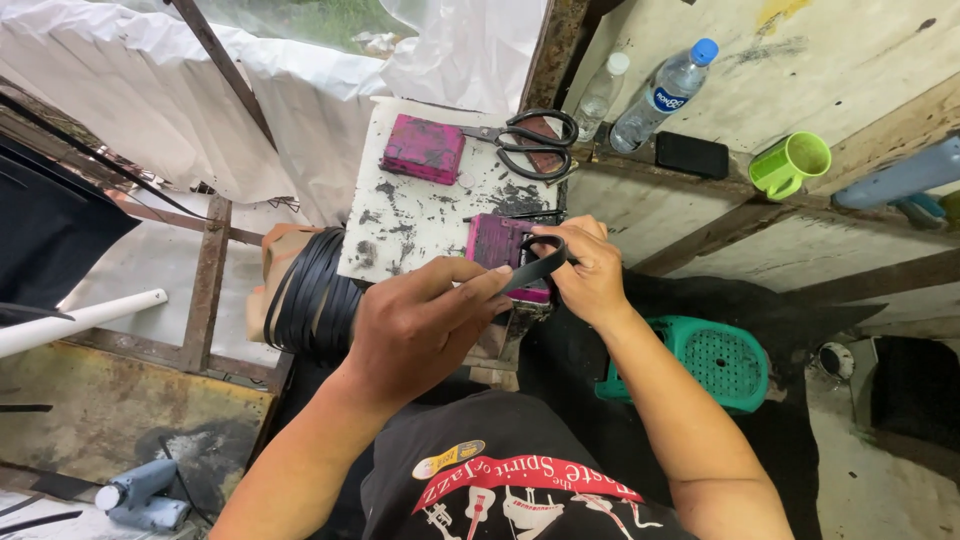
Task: Applying edge finish to a leather strap using a manual applicator and hanging it on a drying rack with clothespins.
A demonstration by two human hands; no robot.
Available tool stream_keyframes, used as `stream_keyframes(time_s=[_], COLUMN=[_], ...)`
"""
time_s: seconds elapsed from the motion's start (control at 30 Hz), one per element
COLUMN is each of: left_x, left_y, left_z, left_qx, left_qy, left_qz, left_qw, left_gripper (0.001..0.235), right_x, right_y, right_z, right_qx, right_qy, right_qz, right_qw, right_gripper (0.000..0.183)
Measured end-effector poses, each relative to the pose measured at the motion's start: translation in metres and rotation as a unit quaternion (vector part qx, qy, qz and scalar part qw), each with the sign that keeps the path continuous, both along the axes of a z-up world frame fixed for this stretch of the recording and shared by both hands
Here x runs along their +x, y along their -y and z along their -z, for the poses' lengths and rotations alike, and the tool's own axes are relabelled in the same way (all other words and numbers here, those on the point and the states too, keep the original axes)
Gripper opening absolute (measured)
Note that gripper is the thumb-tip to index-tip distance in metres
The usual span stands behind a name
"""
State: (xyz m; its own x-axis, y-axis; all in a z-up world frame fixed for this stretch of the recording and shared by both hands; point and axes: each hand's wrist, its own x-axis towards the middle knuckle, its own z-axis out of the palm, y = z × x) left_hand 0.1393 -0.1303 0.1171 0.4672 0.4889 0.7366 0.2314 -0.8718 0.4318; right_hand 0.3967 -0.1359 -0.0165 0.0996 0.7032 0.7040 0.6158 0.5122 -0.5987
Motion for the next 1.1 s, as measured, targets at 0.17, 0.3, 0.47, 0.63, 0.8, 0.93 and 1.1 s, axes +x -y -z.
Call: stream_keyframes(time_s=[0.17,0.3,0.47,0.63,0.8,0.93,1.1], left_x=[0.001,-0.001,-0.007,-0.02,-0.036,-0.048,-0.061], left_y=[0.001,-0.001,-0.007,-0.016,-0.034,-0.046,-0.065], left_z=[-0.002,-0.002,-0.005,-0.015,-0.01,-0.003,0.008], left_qx=[0.003,0.002,0.005,-0.009,0.007,0.046,0.05], left_qy=[0.0,-0.008,-0.027,-0.034,-0.057,-0.09,-0.134], left_qz=[-0.008,-0.009,-0.031,-0.042,-0.073,-0.116,-0.14], left_qw=[1.0,1.0,0.999,0.998,0.996,0.988,0.98], left_gripper=[0.017,0.015,0.012,0.012,0.009,0.009,0.008], right_x=[-0.002,0.001,0.006,0.009,0.011,0.014,0.015], right_y=[0.0,0.001,0.004,0.001,-0.004,-0.007,-0.009], right_z=[-0.003,-0.005,-0.018,-0.024,-0.024,-0.026,-0.03], right_qx=[0.003,0.006,-0.001,-0.007,0.001,-0.015,-0.029], right_qy=[0.016,0.047,0.09,0.153,0.179,0.203,0.222], right_qz=[0.003,0.01,0.002,-0.006,-0.035,-0.051,-0.061], right_qw=[1.0,0.999,0.996,0.988,0.983,0.978,0.973], right_gripper=[0.012,0.011,0.011,0.015,0.017,0.02,0.022])
